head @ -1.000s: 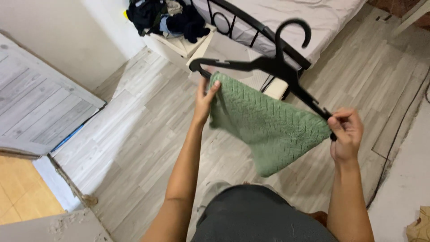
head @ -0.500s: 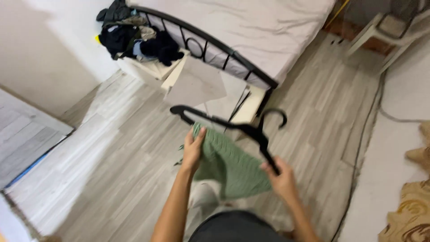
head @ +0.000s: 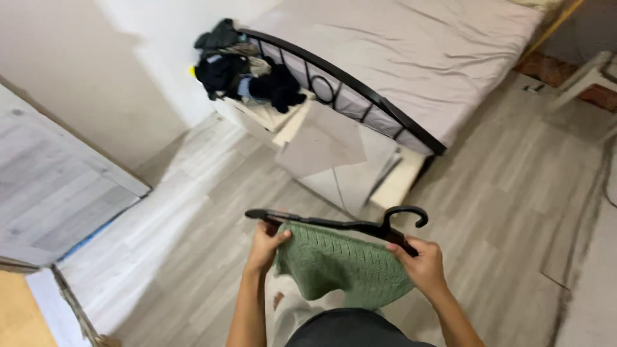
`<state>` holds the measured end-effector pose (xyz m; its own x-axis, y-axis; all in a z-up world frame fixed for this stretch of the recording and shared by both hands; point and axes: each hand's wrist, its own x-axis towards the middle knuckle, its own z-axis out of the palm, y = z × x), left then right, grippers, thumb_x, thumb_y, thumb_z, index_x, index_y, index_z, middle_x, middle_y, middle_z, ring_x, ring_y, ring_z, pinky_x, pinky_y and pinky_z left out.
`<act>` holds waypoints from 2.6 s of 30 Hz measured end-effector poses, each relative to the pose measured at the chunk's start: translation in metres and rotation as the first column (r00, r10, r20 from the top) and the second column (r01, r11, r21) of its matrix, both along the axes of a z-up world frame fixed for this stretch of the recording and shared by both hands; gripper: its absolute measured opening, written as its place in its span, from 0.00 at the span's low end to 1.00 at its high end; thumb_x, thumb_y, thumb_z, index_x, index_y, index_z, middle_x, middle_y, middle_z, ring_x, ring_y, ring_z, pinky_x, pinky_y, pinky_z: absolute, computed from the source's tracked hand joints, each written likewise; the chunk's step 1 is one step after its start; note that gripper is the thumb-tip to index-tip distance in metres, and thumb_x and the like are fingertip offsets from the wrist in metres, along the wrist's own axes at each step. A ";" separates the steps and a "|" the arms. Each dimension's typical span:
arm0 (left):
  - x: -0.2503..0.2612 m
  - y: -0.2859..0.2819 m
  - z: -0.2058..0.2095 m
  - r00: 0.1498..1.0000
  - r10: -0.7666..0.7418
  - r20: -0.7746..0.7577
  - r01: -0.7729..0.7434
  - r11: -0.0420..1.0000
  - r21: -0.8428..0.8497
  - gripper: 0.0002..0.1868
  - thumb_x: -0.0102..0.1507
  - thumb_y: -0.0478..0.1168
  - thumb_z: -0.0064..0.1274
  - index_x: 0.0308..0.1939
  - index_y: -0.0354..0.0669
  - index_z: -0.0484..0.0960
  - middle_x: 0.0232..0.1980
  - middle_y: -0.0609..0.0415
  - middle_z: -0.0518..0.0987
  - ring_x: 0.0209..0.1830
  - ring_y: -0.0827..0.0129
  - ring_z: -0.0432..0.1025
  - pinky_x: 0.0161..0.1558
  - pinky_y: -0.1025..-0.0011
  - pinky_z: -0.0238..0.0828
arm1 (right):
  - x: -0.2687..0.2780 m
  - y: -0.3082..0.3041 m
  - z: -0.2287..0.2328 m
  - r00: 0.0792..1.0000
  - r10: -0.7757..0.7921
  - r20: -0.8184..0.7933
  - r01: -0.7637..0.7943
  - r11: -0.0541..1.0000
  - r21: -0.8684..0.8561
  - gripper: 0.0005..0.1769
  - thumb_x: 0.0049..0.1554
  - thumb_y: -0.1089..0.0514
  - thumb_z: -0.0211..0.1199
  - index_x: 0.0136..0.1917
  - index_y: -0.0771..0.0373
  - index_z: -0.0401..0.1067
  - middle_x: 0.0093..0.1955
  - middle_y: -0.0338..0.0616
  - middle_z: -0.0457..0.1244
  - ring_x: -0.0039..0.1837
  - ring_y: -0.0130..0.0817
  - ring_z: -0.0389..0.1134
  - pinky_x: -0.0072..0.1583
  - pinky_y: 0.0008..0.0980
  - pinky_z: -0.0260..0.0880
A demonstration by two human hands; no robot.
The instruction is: The person folds a white cloth on a chair, picks up a hanger from a bed, and slides a green towel onto the hanger by hand before placing the hung towel on a chair.
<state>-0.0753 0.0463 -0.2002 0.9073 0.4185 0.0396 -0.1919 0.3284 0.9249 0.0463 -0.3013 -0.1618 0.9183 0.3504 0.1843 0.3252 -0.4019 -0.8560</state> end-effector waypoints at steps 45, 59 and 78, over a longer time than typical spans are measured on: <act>0.155 0.306 -0.013 0.513 0.838 -0.187 -0.654 0.523 0.546 0.33 0.54 0.42 0.69 0.60 0.37 0.74 0.55 0.40 0.80 0.54 0.54 0.76 0.55 0.60 0.72 | 0.263 0.500 0.057 0.832 0.545 -0.101 -0.550 0.835 -0.025 0.18 0.56 0.52 0.71 0.37 0.69 0.73 0.27 0.39 0.61 0.33 0.21 0.56 0.36 0.28 0.57; 0.221 0.329 0.055 0.589 0.767 -0.253 -0.589 0.622 0.515 0.30 0.68 0.50 0.52 0.72 0.45 0.69 0.47 0.42 0.80 0.43 0.60 0.76 0.44 0.66 0.73 | 0.224 0.644 -0.010 0.457 0.821 -0.343 -0.714 0.569 0.409 0.31 0.70 0.42 0.38 0.79 0.59 0.57 0.80 0.45 0.51 0.80 0.34 0.49 0.77 0.34 0.44; -0.019 0.516 0.220 0.374 0.927 -0.002 -0.679 0.276 0.680 0.14 0.68 0.47 0.56 0.48 0.40 0.88 0.26 0.63 0.73 0.28 0.81 0.62 0.29 0.73 0.58 | 0.046 0.787 -0.077 -0.055 0.899 -0.434 -0.942 0.098 0.321 0.31 0.60 0.41 0.61 0.69 0.61 0.64 0.59 0.42 0.66 0.60 0.34 0.69 0.57 0.37 0.73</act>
<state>-0.0945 0.5627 0.0193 0.0805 0.9467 0.3120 0.2890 -0.3217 0.9017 0.0925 0.4857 -0.2383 -0.3192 0.9387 -0.1304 0.0773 -0.1114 -0.9908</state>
